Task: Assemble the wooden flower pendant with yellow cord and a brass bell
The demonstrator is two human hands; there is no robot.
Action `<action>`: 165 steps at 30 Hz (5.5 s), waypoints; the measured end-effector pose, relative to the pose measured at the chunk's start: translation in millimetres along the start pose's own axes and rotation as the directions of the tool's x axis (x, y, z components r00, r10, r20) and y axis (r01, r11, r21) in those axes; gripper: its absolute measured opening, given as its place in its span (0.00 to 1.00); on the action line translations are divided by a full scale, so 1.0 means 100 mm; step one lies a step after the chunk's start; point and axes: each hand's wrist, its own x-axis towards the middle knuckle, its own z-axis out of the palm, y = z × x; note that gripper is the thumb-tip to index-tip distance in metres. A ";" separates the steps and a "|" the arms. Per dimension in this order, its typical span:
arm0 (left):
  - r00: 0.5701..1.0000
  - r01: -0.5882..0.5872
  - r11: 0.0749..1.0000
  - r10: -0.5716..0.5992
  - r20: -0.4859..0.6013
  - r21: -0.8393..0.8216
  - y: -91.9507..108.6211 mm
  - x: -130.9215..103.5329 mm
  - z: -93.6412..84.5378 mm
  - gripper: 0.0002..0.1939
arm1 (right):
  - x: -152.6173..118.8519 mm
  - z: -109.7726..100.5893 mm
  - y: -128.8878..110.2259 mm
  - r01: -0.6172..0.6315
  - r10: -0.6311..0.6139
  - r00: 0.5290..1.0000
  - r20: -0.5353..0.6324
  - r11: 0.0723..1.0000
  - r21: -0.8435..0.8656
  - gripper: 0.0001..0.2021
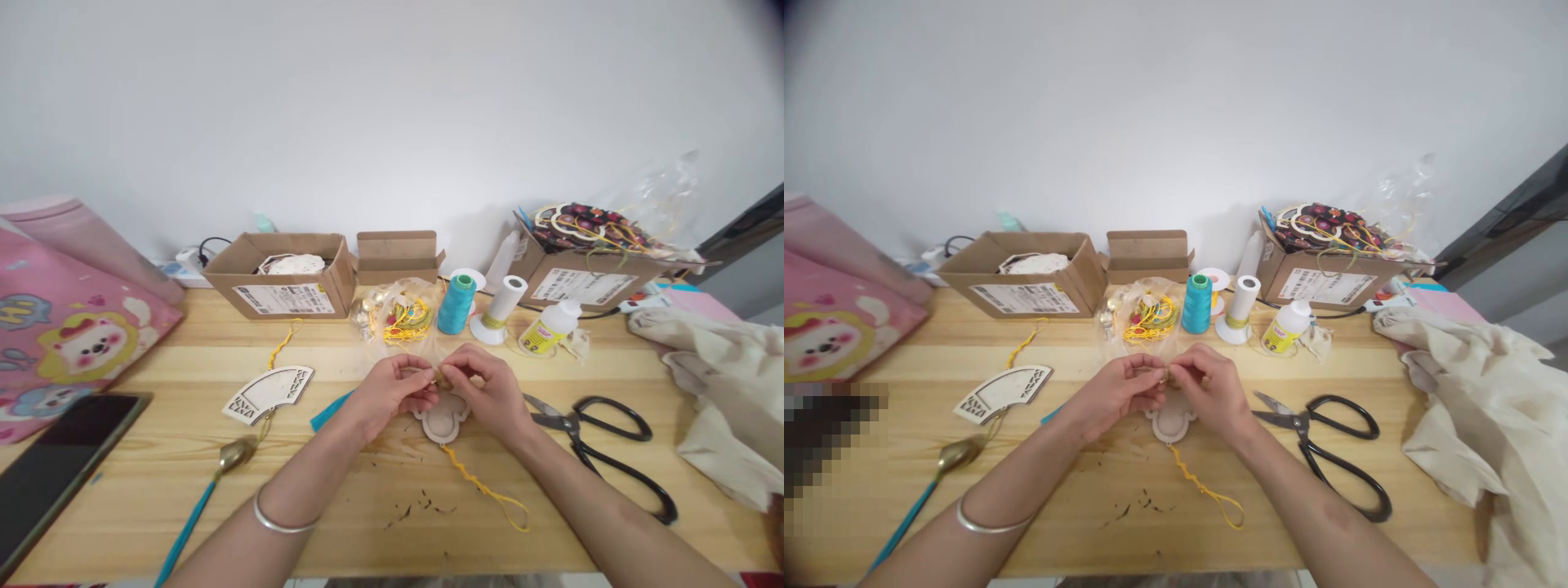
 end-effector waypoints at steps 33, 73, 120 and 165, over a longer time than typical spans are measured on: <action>0.995 -0.006 0.986 -0.011 0.103 0.167 0.03 -0.02 0.01 0.06 | -0.02 0.02 -0.03 -0.020 0.020 1.000 0.002 0.999 -0.048 0.07; 0.876 -0.403 0.630 0.476 0.080 0.664 0.05 -0.01 0.00 0.07 | -0.01 0.00 0.09 0.219 -0.210 0.976 0.063 0.935 -0.280 0.07; 0.453 -0.651 -0.148 0.712 0.537 0.744 0.01 0.03 -0.06 0.10 | 0.13 -0.12 0.16 -0.461 0.419 0.887 0.194 0.832 0.310 0.15; 0.838 -0.490 0.762 0.546 -0.013 0.424 -0.09 0.08 0.05 0.21 | -0.03 -0.03 -0.02 0.267 -0.338 0.940 -0.042 0.807 -0.527 0.06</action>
